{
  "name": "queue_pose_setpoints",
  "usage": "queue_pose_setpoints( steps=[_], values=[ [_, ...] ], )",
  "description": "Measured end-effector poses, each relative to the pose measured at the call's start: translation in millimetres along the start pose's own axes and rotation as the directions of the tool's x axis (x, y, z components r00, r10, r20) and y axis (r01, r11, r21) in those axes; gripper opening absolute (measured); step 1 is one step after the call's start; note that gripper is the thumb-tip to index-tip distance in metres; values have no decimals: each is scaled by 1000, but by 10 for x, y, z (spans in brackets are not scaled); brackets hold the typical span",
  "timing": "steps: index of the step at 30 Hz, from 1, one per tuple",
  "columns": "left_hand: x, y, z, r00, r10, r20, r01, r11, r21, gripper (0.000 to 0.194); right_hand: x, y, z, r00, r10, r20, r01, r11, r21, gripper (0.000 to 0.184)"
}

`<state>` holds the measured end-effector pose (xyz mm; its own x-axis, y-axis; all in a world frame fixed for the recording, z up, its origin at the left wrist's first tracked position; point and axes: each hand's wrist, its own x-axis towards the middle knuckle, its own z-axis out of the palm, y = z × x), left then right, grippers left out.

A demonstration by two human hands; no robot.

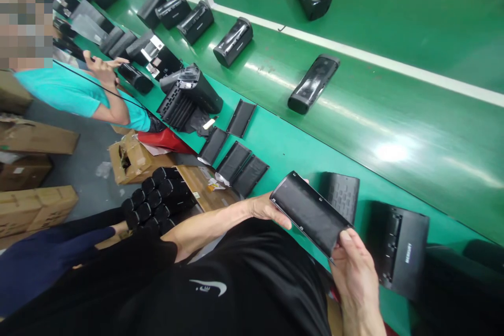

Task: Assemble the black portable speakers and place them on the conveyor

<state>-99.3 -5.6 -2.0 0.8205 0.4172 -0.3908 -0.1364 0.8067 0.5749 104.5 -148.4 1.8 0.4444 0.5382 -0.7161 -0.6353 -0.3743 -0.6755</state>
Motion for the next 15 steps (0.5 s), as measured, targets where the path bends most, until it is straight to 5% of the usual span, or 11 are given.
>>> queue_pose_setpoints(
  steps=[15],
  values=[
    [-57,175,87,994,-39,-106,40,999,5,98,-92,-107,186,992,110,-61,-110,994,-11,64]
  ],
)
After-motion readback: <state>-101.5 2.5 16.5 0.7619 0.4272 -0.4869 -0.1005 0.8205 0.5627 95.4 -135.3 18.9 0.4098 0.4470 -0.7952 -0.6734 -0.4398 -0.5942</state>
